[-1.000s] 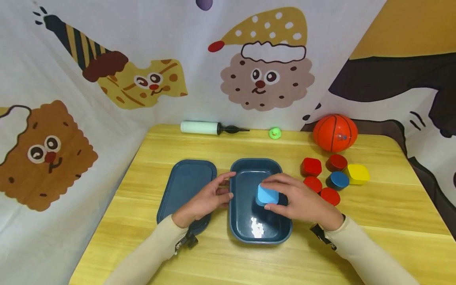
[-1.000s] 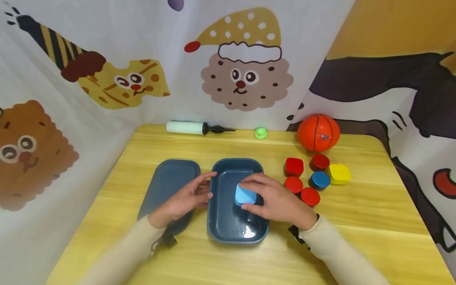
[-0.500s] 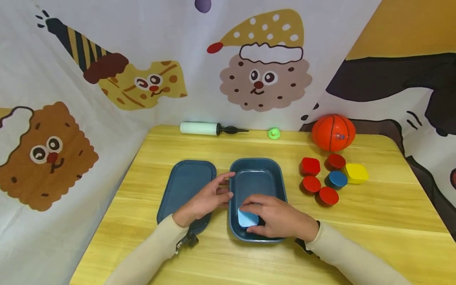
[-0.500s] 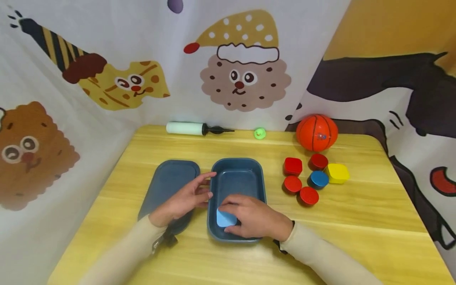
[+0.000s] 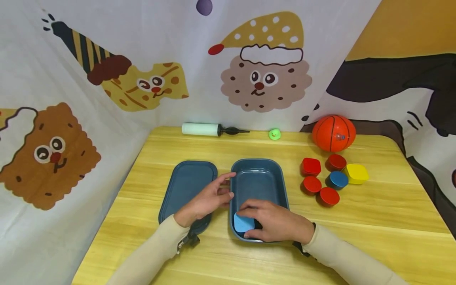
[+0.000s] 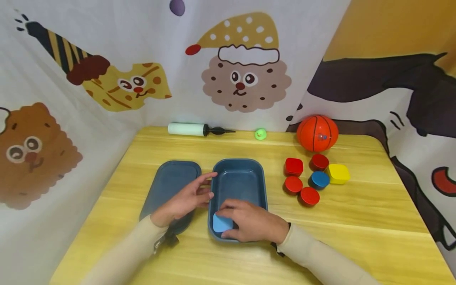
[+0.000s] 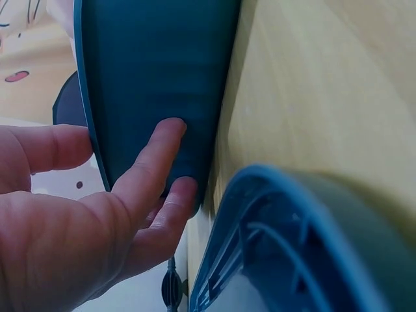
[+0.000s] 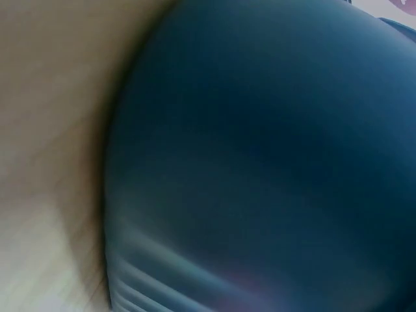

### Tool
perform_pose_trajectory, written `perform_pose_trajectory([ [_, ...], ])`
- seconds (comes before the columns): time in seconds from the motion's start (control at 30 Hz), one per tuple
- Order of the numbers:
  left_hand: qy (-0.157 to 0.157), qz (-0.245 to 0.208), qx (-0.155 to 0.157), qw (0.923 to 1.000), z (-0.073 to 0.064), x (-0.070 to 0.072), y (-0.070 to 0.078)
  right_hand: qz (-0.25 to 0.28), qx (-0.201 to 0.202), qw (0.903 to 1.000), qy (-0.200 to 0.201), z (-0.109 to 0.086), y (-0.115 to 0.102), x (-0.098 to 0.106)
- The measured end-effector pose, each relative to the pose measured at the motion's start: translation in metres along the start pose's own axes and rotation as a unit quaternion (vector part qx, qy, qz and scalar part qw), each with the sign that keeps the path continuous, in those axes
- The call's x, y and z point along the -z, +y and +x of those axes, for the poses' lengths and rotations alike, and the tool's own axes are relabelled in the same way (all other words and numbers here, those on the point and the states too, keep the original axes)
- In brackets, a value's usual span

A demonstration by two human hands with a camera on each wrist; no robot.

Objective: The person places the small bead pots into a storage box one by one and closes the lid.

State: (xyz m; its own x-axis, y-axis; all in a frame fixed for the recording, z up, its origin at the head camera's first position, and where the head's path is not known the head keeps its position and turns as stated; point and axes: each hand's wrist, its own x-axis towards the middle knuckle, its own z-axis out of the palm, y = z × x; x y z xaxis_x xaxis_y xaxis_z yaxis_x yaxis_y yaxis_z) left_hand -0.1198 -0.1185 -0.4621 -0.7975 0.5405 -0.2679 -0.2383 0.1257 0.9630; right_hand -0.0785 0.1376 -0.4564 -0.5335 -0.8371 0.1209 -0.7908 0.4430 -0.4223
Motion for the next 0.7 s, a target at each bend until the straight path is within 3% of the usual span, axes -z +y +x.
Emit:
perform_pose_trajectory([
  [0.17,-0.004,0.000,-0.002,1.0000,0.001,0.001,-0.001,0.014,-0.008,0.9999,-0.003,0.001,-0.001,0.004],
  [0.33,0.000,0.004,-0.003,1.0000,0.002,0.001,0.000,0.020,-0.009,0.9994,0.025,-0.001,0.004,0.010],
  [0.5,0.004,0.000,-0.001,1.0000,0.001,-0.001,0.000,0.047,-0.040,0.9946,0.083,-0.011,0.012,0.022],
  [0.7,0.013,0.002,0.000,0.9999,0.002,-0.002,-0.002,0.101,-0.090,0.9752,0.175,-0.034,0.027,0.032],
])
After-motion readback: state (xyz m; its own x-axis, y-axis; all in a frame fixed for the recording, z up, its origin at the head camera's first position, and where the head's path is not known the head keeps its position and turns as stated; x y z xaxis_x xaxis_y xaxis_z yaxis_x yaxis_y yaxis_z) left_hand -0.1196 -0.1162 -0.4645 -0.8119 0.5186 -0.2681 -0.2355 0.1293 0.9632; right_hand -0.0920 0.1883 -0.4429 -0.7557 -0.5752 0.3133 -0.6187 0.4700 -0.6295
